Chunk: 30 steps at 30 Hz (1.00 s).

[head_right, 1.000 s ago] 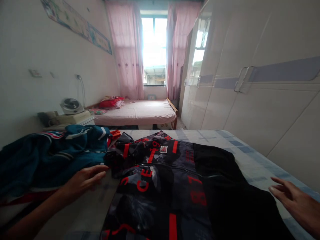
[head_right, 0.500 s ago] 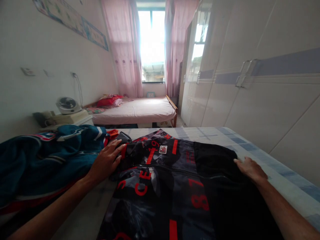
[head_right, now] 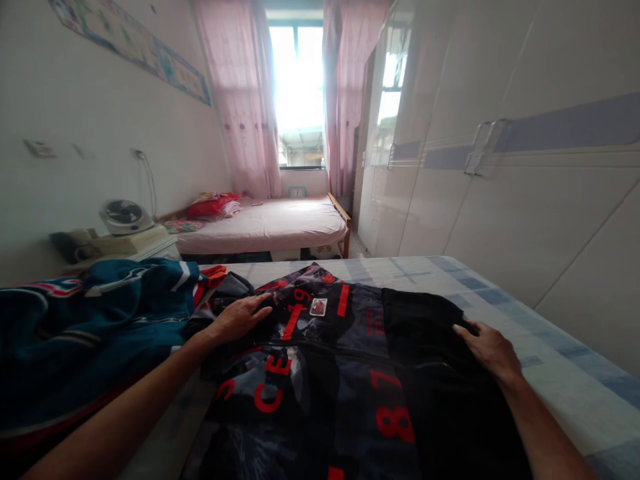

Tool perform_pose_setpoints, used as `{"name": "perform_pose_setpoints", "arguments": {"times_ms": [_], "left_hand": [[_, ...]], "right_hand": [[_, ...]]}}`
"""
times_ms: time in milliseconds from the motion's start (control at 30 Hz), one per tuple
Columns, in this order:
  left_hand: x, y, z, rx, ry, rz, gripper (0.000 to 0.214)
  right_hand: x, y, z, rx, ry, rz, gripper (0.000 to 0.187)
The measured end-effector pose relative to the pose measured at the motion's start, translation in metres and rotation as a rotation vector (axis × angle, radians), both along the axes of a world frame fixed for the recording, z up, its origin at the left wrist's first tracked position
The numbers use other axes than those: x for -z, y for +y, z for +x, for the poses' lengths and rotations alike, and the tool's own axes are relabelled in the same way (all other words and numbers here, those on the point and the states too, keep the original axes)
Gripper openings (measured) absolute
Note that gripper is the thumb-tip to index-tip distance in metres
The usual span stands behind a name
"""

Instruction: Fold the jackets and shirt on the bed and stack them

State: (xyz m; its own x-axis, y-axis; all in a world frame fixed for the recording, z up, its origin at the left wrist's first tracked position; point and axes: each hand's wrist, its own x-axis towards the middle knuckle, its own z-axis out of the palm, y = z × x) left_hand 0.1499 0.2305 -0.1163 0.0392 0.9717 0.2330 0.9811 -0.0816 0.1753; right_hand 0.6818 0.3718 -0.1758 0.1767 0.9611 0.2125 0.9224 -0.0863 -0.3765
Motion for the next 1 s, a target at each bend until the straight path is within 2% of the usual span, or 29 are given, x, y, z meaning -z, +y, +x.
{"name": "perform_pose_setpoints", "arguments": {"times_ms": [133, 233, 400, 567, 1000], "left_hand": [[0.033, 0.001, 0.0, -0.103, -0.008, 0.101, 0.043], [0.044, -0.002, 0.0, -0.113, -0.013, 0.16, 0.041], [0.048, -0.002, -0.003, -0.089, -0.009, 0.183, 0.041], [0.052, 0.002, -0.007, -0.09, -0.022, 0.179, 0.043], [0.052, 0.002, -0.007, -0.101, -0.095, 0.16, 0.045]], "right_hand": [[-0.005, -0.008, -0.007, 0.016, 0.055, -0.074, 0.057], [-0.004, -0.009, -0.008, 0.011, 0.083, -0.058, 0.057], [0.006, -0.004, -0.002, -0.002, 0.116, -0.006, 0.057], [0.013, 0.0, 0.002, 0.003, 0.097, 0.062, 0.049], [0.007, -0.004, -0.002, 0.017, 0.102, 0.033, 0.048]]}}
